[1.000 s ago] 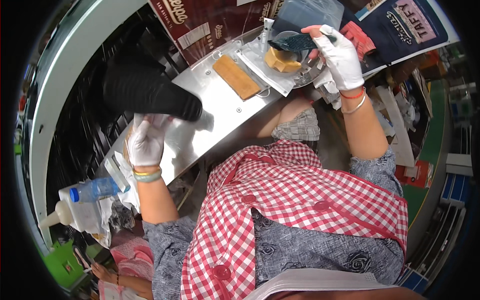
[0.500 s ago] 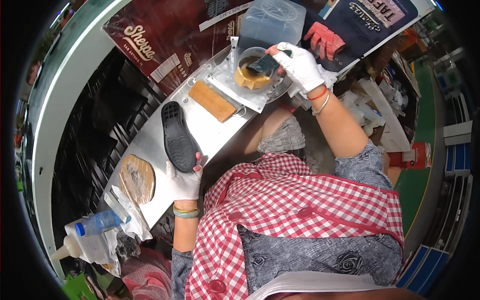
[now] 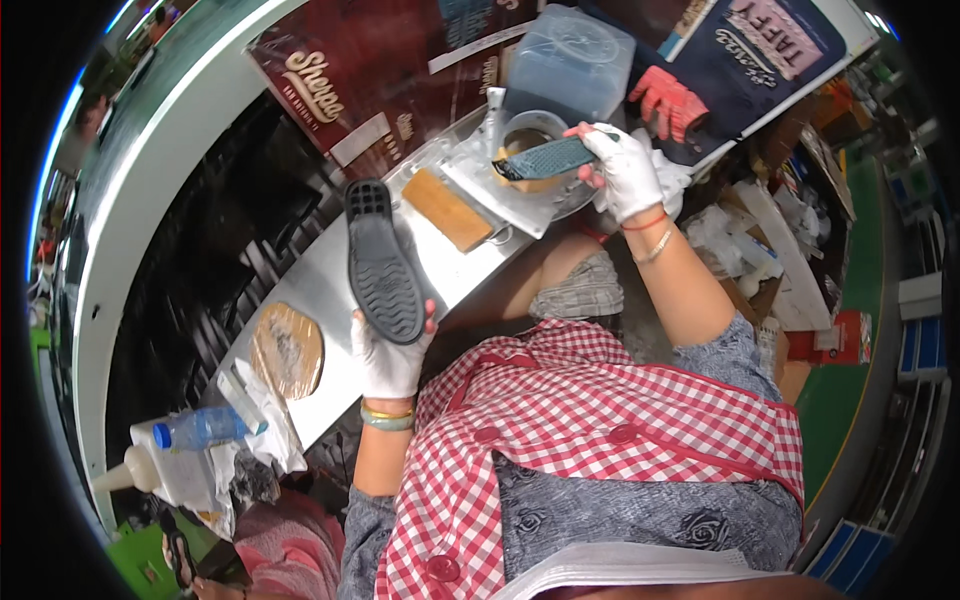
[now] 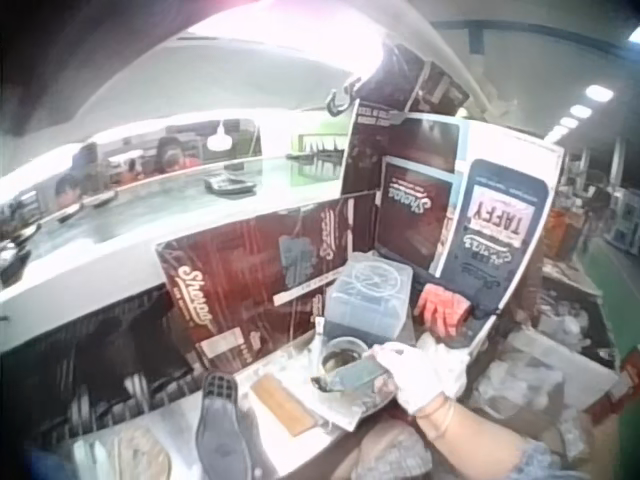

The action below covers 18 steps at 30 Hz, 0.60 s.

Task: The person scrubs the sole of a black shoe with a green brush, repeatedly dipping the brush into a container of liquid. The person holds the shoe in their left hand and scrubs the textured bottom surface with their right hand. The shoe is handled one at a time and placed on a nearby counter after cleaning.

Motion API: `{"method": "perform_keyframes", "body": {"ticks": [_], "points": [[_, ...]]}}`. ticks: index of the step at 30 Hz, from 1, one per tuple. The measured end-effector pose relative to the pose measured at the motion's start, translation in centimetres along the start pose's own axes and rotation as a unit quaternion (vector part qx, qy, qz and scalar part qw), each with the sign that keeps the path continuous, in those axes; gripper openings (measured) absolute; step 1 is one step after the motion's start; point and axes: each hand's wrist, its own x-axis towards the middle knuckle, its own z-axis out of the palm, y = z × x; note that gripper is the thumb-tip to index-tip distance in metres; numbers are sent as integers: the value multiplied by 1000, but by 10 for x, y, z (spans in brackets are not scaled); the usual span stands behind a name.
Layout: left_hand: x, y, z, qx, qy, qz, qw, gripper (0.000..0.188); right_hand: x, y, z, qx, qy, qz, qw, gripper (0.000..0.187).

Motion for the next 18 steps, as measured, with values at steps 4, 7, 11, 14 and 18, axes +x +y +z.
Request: {"method": "perform_keyframes", "body": {"ticks": [4,7,11,14,18], "points": [[4,-5,14,-29,-48,11,998,52,-55,-24,68,24,-84,12,996,23],[4,-8,24,-50,-63,8,997,53,-80,-28,105,24,-150,1,988,27],[0,-7,30,-41,-76,20,996,57,-87,-21,131,16,-188,-27,982,25],[-4,-10,41,-32,-61,29,997,60,-95,-18,142,44,-192,8,980,22],[-1,-10,34,-6,-52,44,998,61,-106,-1,148,70,-184,4,980,17]]}}
